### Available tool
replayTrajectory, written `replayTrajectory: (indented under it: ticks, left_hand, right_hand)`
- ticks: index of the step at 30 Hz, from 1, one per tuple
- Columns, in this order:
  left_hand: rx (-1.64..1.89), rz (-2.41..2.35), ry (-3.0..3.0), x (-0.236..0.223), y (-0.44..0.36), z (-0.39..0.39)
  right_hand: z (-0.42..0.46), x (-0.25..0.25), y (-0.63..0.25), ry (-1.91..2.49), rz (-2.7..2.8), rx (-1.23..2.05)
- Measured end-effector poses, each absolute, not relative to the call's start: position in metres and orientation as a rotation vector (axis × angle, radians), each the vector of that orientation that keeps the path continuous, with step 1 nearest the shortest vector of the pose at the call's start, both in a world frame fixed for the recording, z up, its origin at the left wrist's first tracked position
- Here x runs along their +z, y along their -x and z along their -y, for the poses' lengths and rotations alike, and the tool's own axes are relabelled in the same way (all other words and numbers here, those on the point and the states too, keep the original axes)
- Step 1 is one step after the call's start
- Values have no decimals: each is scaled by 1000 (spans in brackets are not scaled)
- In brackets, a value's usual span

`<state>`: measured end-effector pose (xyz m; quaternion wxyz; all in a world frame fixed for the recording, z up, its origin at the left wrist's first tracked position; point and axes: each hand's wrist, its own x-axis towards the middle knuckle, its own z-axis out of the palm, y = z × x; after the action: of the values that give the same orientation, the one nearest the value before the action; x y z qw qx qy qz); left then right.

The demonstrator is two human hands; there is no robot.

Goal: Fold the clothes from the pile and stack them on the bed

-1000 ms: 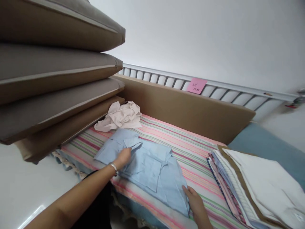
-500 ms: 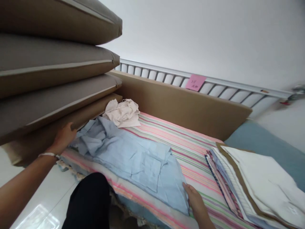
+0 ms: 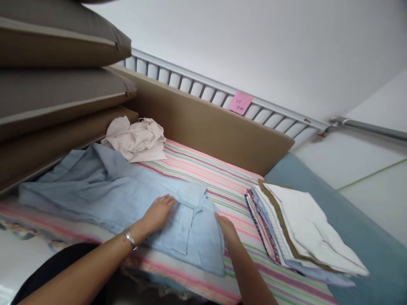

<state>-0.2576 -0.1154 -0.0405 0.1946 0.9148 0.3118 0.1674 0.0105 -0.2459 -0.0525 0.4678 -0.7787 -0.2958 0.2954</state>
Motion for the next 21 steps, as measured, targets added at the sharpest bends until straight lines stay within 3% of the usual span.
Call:
replayTrajectory:
  ticks: [8, 13, 18, 21]
  left_hand:
    - [415, -842, -2607, -50, 239, 110]
    - [368, -846, -2616, -53, 234, 114]
    - [447, -795, -2626, -51, 235, 119]
    - [498, -677, -2650, -47, 238, 127]
  right_hand:
    - [204, -41, -27, 2225, 911, 322]
    - [203, -53, -38, 2433, 938, 238]
    - [172, -42, -39, 2347, 1311, -92]
    - [140, -37, -36, 2297, 1558, -32]
